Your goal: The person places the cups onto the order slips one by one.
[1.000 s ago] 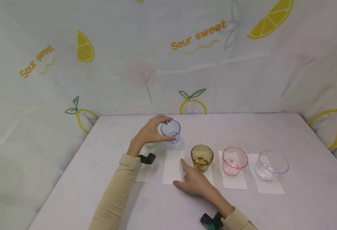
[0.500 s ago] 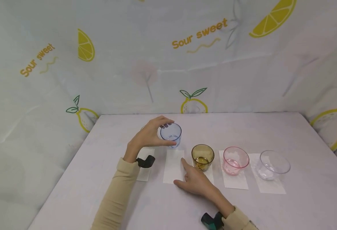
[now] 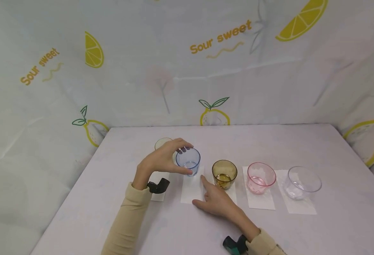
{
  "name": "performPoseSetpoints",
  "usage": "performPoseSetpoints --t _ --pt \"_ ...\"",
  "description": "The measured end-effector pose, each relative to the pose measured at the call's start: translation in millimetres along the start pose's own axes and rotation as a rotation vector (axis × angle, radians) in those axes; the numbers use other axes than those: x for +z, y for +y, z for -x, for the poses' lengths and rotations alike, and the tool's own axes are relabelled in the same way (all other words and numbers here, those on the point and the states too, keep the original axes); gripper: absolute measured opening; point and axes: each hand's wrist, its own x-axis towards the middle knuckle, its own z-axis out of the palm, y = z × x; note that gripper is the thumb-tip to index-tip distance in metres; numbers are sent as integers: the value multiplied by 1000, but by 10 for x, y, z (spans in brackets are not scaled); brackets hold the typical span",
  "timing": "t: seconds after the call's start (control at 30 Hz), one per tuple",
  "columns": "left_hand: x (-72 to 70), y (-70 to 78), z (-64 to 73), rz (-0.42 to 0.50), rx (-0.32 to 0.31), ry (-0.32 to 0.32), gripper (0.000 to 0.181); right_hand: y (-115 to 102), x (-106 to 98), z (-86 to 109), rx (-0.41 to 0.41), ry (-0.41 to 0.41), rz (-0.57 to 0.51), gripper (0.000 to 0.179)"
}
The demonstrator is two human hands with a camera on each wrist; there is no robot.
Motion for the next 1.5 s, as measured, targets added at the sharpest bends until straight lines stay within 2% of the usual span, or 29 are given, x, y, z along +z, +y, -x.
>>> performPoseSetpoints --t 0.23,0.43,0.77,1.07,1.5 --pt "7 19 52 19 37 -44 74 20 15 -2 -14 7 0 94" --pt "3 22 75 35 44 -71 76 37 26 5 -12 20 -1 94" --pt "10 27 119 4 7 -101 77 43 25 29 -28 16 -18 96" --pt "8 46 122 24 0 -106 77 30 7 32 -19 17 -27 96" --pt "34 30 140 1 -45 -114 78 31 14 37 -12 26 -24 99"
